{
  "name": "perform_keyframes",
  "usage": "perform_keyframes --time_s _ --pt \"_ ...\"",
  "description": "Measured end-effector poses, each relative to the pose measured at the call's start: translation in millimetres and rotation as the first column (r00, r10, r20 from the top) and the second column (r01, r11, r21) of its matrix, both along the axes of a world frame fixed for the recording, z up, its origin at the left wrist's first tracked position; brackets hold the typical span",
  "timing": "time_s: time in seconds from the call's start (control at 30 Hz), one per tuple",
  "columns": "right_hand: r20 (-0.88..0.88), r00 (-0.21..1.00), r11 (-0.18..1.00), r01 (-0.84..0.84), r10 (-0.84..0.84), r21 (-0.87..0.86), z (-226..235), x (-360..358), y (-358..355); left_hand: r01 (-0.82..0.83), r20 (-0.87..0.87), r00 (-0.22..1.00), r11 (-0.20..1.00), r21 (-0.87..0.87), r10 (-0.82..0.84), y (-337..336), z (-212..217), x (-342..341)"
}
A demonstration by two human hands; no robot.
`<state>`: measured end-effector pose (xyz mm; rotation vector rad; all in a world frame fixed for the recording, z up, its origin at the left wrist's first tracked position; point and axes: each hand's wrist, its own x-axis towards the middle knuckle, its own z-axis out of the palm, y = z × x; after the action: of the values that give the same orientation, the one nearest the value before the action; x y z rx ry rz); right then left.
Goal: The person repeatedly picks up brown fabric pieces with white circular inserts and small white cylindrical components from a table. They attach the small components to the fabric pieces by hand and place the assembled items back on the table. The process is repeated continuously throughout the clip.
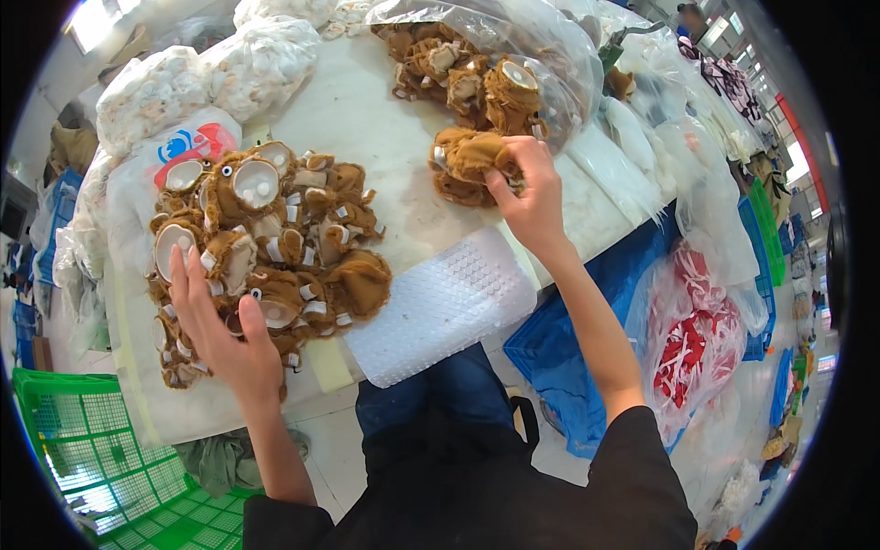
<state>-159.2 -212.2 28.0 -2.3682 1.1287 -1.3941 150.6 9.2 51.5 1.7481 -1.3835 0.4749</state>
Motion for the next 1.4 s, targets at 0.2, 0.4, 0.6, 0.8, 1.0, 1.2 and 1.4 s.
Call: perform_keyframes --time_s 0.2,0.4,0.6,0.8,1.0,1.2,1.4 --pt "0.493 0.86 0.676 -0.443 0.133 0.59 54.7 8.0 69.9 0.469 -0.495 0.699 0.853 -0.228 -0.516 1.5 3.9 -66.3" --pt "0.383 0.909 0.684 -0.384 0.163 0.621 36.3 18.6 112.8 0.664 -0.92 -0.066 0.672 -0.329 -0.386 -13.9 -3.5 -124.9" --pt "0.434 0.901 0.71 -0.31 0.006 0.632 1.7 14.0 137.3 0.63 -0.917 -0.091 0.691 -0.355 -0.388 -9.5 -27.1 -138.8" --pt "0.417 0.896 0.721 -0.188 -0.152 0.667 -18.8 12.5 161.2 0.77 -0.928 -0.191 0.538 -0.344 -0.32 15.8 -31.6 -137.7" --pt "0.341 0.908 0.719 -0.067 -0.243 0.691 -32.8 6.5 171.2 0.793 -0.931 -0.056 0.55 -0.26 -0.36 20.0 -38.2 -151.7" --pt "0.199 0.962 0.828 0.047 -0.189 0.559 -40.6 -8.6 159.5 0.769 -0.937 -0.127 0.563 -0.301 -0.327 16.8 -47.7 -147.5" --pt "-0.217 0.961 0.929 0.232 -0.173 0.287 -48.7 -43.2 134.2 0.69 -0.937 -0.061 0.664 -0.289 -0.344 14.6 -54.8 -138.1"
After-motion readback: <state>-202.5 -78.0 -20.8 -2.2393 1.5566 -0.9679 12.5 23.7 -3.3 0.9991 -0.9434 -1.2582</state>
